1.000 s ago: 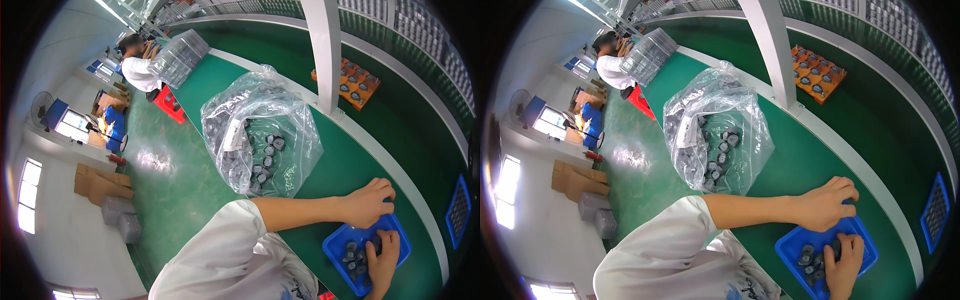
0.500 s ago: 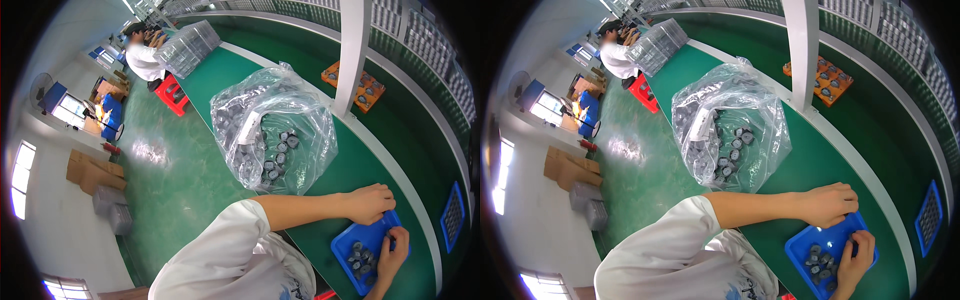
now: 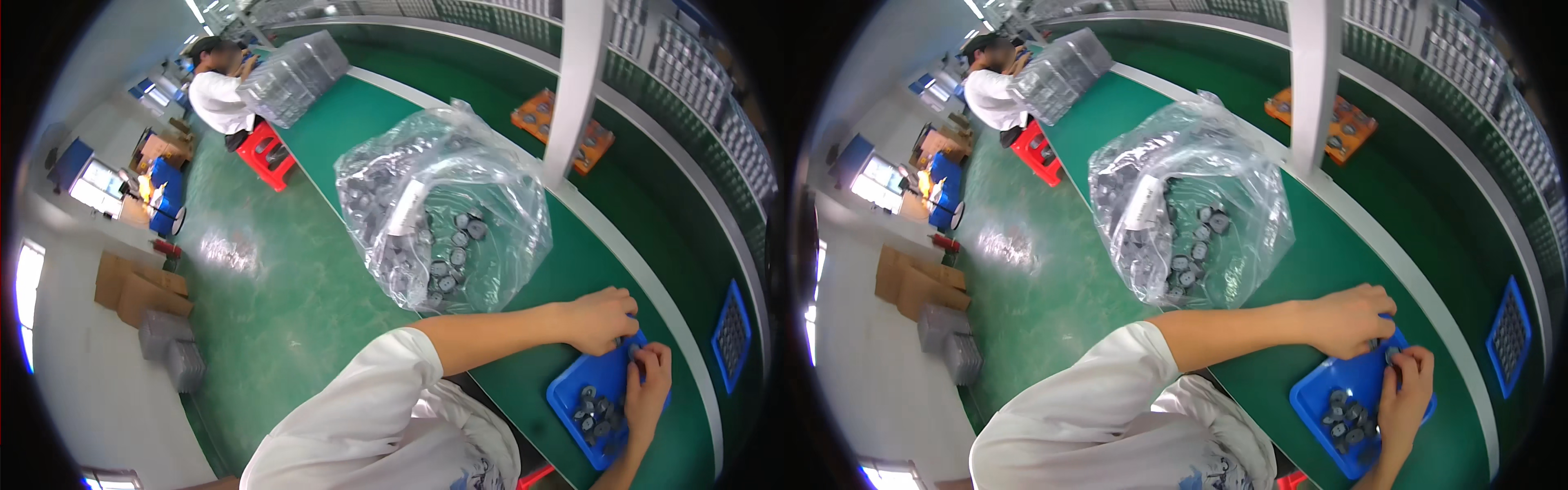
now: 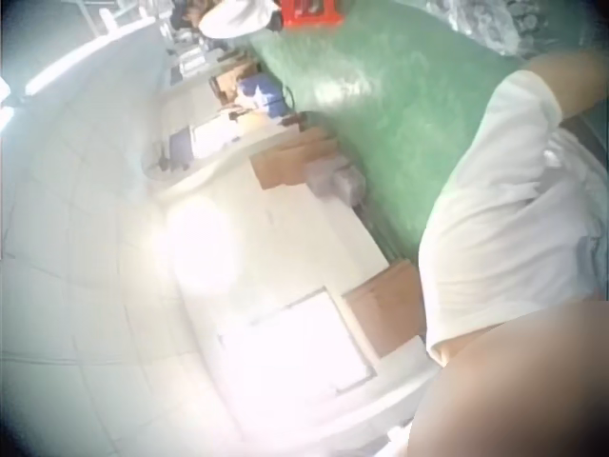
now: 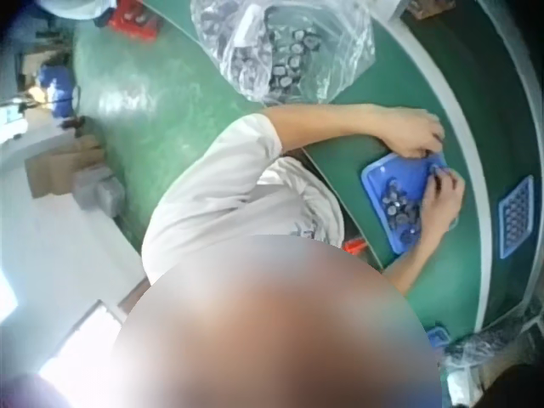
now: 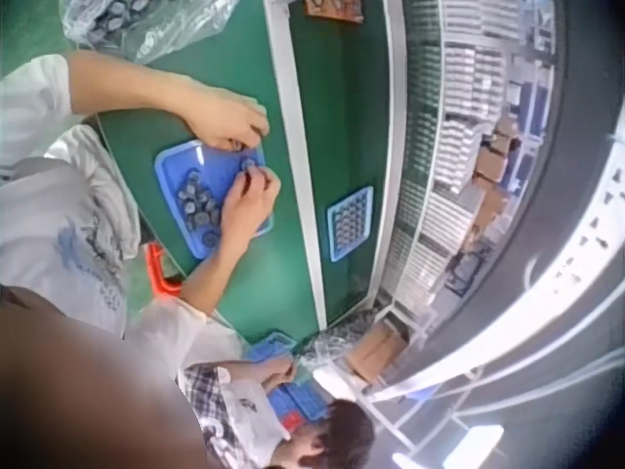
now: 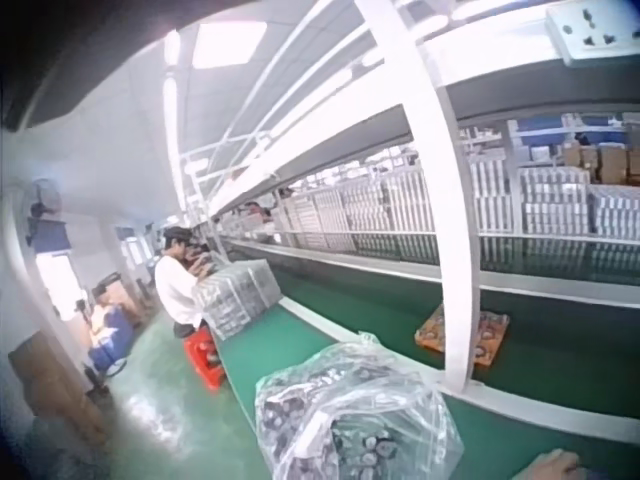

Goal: Placing small circular electronic components into trays and onto a mounting board at an assembly line station.

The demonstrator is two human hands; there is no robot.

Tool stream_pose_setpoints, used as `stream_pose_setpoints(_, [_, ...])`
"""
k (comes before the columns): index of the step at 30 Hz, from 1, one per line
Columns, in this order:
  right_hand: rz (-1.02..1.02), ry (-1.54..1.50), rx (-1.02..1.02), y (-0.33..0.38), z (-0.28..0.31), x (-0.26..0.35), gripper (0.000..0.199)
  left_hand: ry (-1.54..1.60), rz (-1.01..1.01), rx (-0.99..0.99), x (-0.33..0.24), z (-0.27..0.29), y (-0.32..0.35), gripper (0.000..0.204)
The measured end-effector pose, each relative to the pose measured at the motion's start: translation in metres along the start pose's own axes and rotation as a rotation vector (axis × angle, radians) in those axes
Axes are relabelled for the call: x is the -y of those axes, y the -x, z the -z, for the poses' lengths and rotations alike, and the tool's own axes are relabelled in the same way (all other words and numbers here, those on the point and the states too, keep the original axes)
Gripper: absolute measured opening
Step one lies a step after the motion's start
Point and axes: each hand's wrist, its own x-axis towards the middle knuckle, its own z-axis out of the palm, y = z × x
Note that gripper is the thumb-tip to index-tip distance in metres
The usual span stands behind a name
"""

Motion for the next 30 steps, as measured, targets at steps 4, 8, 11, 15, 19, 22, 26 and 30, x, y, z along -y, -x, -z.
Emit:
stream_pose_setpoints(4, [0.045, 0.096, -0.049, 0.002, -0.016, -0.002, 0.015, -0.074, -0.022, -0.025, 0.005, 0.010, 0.006, 0.027])
stream_pose_setpoints(8, [0.067, 0.048, -0.017, -0.011, -0.033, -0.011, 0.015, -0.043, 0.045, -0.024, 0.016, 0.026, 0.016, 0.020])
stream_pose_setpoints(11, [0.124, 0.176, -0.018, -0.013, -0.037, -0.018, 0.014, -0.009, 0.057, 0.040, 0.013, 0.023, 0.009, 0.017])
stream_pose_setpoints(15, [0.189, 0.211, -0.059, -0.013, -0.039, -0.027, 0.014, -0.076, 0.111, 0.069, 0.012, 0.016, 0.004, 0.016])
stream_pose_setpoints(19, [0.189, 0.230, -0.049, -0.013, -0.046, -0.025, 0.014, -0.127, 0.101, 0.051, 0.010, 0.015, 0.007, 0.017])
stream_pose_setpoints(22, [0.178, 0.242, -0.053, -0.012, -0.049, -0.023, 0.014, -0.098, 0.087, 0.022, 0.010, 0.014, 0.009, 0.017])
stream_pose_setpoints(26, [0.172, 0.198, -0.075, -0.008, -0.044, -0.024, 0.018, -0.082, 0.105, 0.024, 0.009, 0.015, 0.008, 0.017])
stream_pose_setpoints(30, [0.106, 0.074, -0.137, -0.001, -0.026, -0.023, 0.023, -0.124, 0.072, -0.024, 0.007, 0.023, 0.010, 0.019])
